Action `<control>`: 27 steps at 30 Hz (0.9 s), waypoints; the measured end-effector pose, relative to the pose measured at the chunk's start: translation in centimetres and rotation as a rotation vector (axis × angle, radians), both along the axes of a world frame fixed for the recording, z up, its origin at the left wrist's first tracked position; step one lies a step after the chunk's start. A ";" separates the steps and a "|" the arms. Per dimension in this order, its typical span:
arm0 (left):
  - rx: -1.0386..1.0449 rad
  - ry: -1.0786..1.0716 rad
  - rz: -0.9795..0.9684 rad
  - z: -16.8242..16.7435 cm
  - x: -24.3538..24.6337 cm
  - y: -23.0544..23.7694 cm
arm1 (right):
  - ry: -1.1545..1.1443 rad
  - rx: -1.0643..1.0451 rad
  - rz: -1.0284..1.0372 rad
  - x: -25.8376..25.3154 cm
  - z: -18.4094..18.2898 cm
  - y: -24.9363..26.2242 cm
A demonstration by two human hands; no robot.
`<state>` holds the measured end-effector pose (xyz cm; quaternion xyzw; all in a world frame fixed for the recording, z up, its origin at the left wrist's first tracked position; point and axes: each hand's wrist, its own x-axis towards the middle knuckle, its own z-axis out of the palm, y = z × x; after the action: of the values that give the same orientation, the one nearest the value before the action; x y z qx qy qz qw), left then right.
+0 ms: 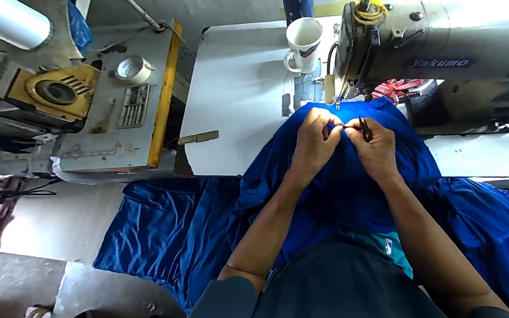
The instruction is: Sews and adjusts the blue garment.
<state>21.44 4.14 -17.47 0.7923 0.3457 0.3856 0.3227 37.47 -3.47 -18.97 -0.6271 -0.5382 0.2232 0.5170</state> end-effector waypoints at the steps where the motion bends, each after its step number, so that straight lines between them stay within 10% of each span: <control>1: 0.008 0.008 0.000 0.0 0.0 0.0 | -0.006 -0.001 0.006 0.1 0.0 0.0; 18: -0.045 0.081 0.018 -1.0 1.5 3.9 | -0.066 -0.021 -0.042 1.9 0.4 2.0; 27: 0.054 0.253 0.097 -2.8 2.5 7.9 | -0.600 -0.153 -0.091 2.9 0.1 6.1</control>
<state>23.94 12.03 -20.22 0.8252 0.4112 0.3068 0.2363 40.36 2.63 -18.85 -0.7256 -0.6198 0.0448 0.2957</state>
